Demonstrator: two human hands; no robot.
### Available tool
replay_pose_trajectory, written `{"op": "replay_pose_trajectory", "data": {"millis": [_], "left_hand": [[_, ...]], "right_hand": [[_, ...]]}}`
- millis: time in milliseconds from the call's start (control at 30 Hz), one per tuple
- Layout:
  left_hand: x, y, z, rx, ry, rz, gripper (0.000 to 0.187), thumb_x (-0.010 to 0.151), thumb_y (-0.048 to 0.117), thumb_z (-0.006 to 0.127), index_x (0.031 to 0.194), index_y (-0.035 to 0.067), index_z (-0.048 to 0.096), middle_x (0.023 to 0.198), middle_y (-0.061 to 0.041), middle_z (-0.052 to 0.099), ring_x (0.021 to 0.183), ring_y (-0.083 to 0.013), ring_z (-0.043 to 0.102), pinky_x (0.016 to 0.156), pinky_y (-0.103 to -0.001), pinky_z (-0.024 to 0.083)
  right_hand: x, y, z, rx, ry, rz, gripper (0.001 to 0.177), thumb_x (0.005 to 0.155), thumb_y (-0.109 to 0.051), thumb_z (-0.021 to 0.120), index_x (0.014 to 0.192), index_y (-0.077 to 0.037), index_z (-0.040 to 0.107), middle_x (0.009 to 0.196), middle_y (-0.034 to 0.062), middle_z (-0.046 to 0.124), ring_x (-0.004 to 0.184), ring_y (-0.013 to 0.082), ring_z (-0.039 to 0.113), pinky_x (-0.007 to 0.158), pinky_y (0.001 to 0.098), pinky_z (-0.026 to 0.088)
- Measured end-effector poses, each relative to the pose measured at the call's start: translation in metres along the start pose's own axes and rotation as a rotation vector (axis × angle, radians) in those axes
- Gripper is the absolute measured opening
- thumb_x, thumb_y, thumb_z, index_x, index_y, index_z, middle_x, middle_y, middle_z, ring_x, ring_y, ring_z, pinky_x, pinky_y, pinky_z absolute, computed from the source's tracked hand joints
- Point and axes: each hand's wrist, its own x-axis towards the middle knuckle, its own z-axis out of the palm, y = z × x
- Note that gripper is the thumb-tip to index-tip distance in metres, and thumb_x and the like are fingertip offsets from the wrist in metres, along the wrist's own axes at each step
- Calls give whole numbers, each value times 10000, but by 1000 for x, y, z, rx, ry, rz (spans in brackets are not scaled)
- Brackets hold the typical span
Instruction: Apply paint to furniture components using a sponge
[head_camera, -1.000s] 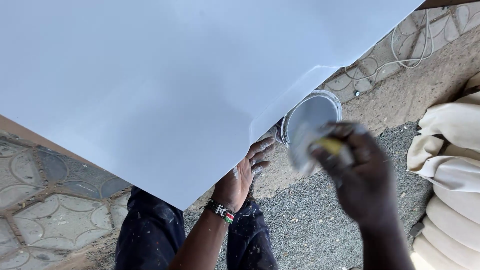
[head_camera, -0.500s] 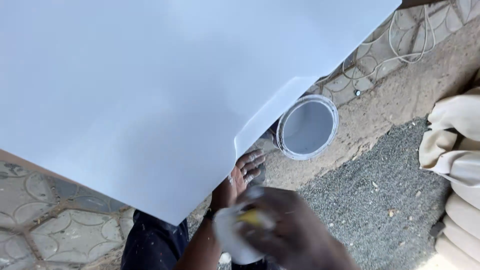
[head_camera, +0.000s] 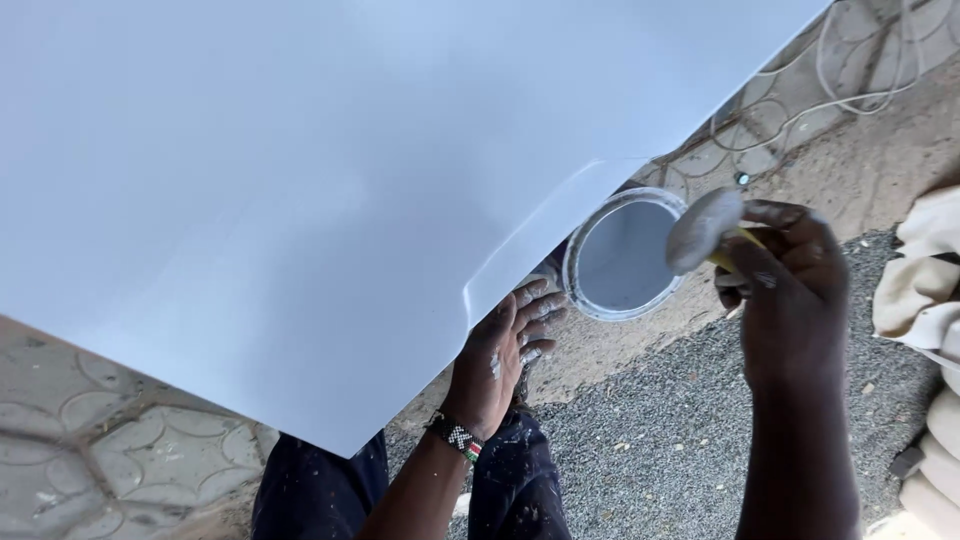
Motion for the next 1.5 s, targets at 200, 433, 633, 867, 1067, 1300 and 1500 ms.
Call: {"op": "replay_pose_trajectory", "data": {"millis": [200, 433, 633, 867, 1067, 1300, 1500], "left_hand": [[4, 8, 30, 133, 69, -7, 802, 1194, 612, 519, 1818, 109, 525, 1770, -163, 649, 1565, -342, 603, 1194, -489, 447], [7, -7, 14, 153, 157, -83, 771, 1181, 548, 584, 1802, 93, 541, 1736, -196, 667, 1507, -373, 611, 1170, -507, 459], [3, -5, 16, 152, 243, -129, 729, 1161, 533, 601, 1758, 115, 601, 1722, -153, 704, 1520, -340, 646, 1185, -483, 471], [7, -13, 16, 178, 235, -134, 717, 1162, 550, 598, 1740, 126, 616, 1694, -127, 721, 1532, -312, 646, 1184, -476, 470], [8, -17, 23, 161, 173, -76, 783, 1210, 511, 577, 1844, 77, 428, 1890, -259, 498, 1772, -511, 377, 1343, -615, 346], [20, -37, 31, 79, 184, -54, 785, 1225, 449, 590, 1869, 62, 364, 1941, -266, 408, 1810, -525, 281, 1396, -643, 280], [24, -41, 31, 42, 184, -43, 819, 1216, 484, 602, 1884, 83, 350, 1953, -274, 370, 1811, -538, 251, 1391, -661, 256]], "right_hand": [[40, 54, 39, -816, -185, 231, 463, 985, -339, 961, 1441, -370, 889, 1288, 131, 891, 1269, 399, 824, 1067, 541, 645], [80, 169, 92, -928, -149, 127, 346, 1010, -196, 860, 1338, -95, 906, 1070, 185, 913, 1081, 484, 870, 965, 626, 691], [109, 220, 105, -964, -186, 209, 345, 1015, -272, 829, 1329, -151, 906, 1094, 164, 912, 1118, 457, 872, 946, 633, 717], [95, 185, 105, -936, -214, 206, 383, 1122, -278, 680, 1250, 12, 894, 1039, 276, 878, 1100, 525, 852, 882, 653, 695], [124, 209, 74, -534, -265, 544, 404, 1113, -261, 602, 1284, 34, 819, 1085, 265, 782, 990, 443, 796, 702, 524, 611], [110, 210, 49, -113, -308, 721, 160, 949, -172, 658, 1053, -71, 725, 798, 75, 534, 639, 188, 517, 486, 256, 295], [85, 180, 68, -628, -361, 361, 236, 934, -306, 826, 1116, -199, 932, 969, 66, 863, 971, 267, 812, 836, 386, 583]]}}
